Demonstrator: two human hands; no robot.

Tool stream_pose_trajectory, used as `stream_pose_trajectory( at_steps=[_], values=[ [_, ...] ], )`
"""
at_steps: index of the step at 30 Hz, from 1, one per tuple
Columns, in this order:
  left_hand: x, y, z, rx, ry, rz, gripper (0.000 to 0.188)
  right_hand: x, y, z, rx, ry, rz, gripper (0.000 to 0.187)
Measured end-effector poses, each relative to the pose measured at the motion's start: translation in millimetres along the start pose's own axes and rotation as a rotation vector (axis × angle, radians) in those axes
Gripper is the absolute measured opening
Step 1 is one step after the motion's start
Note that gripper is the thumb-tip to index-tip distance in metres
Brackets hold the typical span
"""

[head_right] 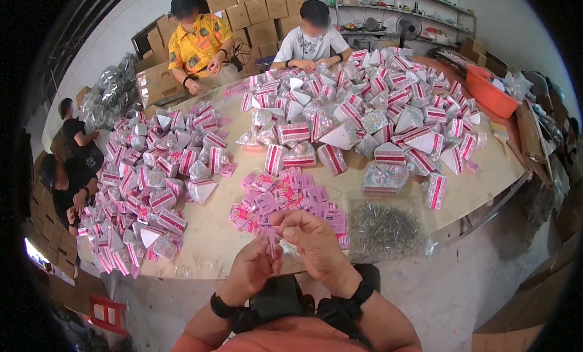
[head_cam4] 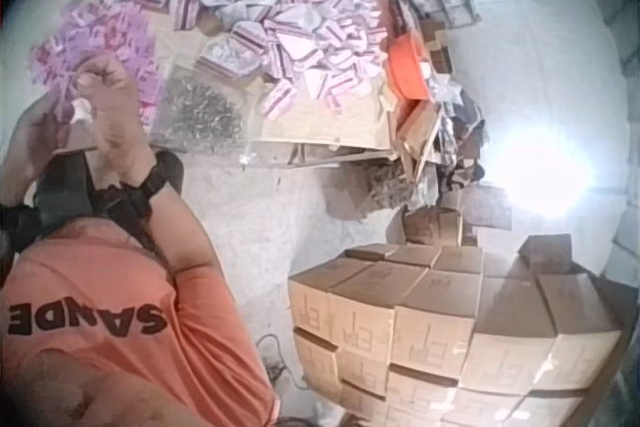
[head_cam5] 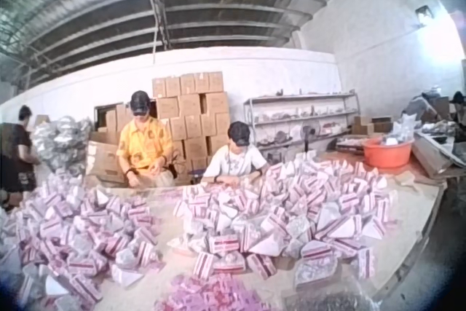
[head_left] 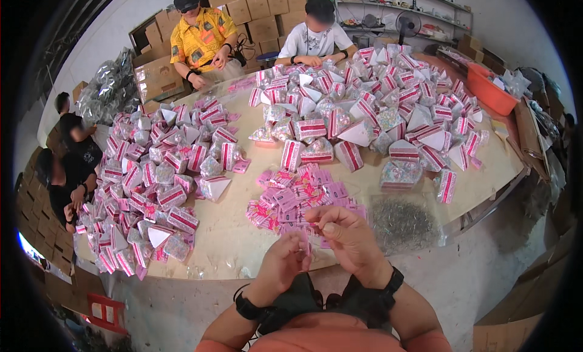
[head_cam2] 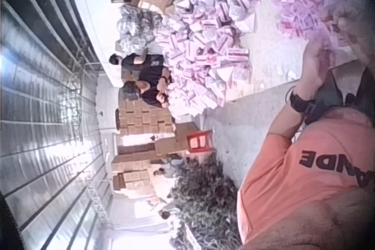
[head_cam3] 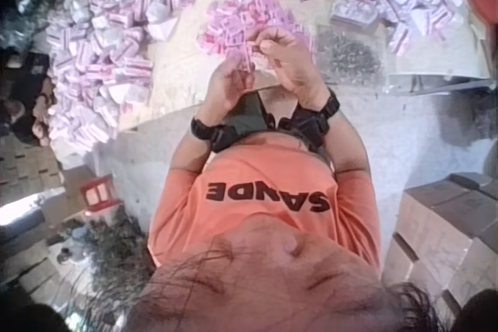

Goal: The person repeatedly picks small pink packets and colorful bead-like items from a table, places them into small clear plastic bags, and sets the filled bags aside. Other people at the table perform similar packing actions. The workspace is a large table with many pre-packed items and cardboard boxes in the background.

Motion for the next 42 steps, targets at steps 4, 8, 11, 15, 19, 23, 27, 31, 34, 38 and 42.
stream_pose_trajectory(
  at_steps=[4, 8, 11, 15, 19, 23, 27, 31, 34, 38, 42],
  values=[
    [48, -6, 29, 0.389, -0.621, -0.612, 0.020, 0, 1, 0, -0.006, 0.005, 0.043, 0.008],
    [63, -37, 51, 0.299, -0.864, -0.893, 0.021, 4, 2, 1, -0.004, -0.021, 0.036, 0.008],
    [68, -50, 53, 0.235, -0.871, -0.920, 0.015, 5, -2, 3, 0.002, -0.039, 0.056, 0.013],
    [73, -57, 53, 0.224, -0.899, -0.959, 0.005, 5, -3, 3, -0.036, -0.040, 0.123, 0.015],
    [80, -55, 59, 0.267, -0.957, -0.983, 0.001, 8, -5, 3, 0.005, -0.067, 0.085, 0.014],
    [77, -44, 61, 0.327, -0.960, -0.906, 0.001, 16, -10, 5, 0.039, -0.063, 0.200, 0.010],
    [74, -59, 62, 0.318, -1.048, -1.065, 0.005, 22, 2, 13, 0.099, -0.104, 0.239, 0.009],
    [82, -66, 63, 0.260, -1.166, -1.134, 0.020, 19, 6, 17, 0.138, -0.172, 0.271, 0.005],
    [82, -69, 53, 0.064, -1.098, -1.217, 0.042, 23, -6, 20, -0.007, -0.230, 0.209, 0.005],
    [76, -68, 45, -0.154, -0.772, -1.184, 0.045, 24, -9, 22, -0.095, -0.300, 0.152, 0.007],
    [83, -72, 62, -0.063, -0.912, -1.393, 0.031, 27, -4, 23, -0.028, -0.357, 0.116, 0.008]
  ],
)
Point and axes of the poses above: each hand's wrist, its own z-axis away from the middle knuckle, its own y-axis out of the back of the hand, x = y × z, the point moved 8 cm from there along -z, towards the middle knuckle, and after that the axes turned 11 degrees about y, right-handed, at the moved point
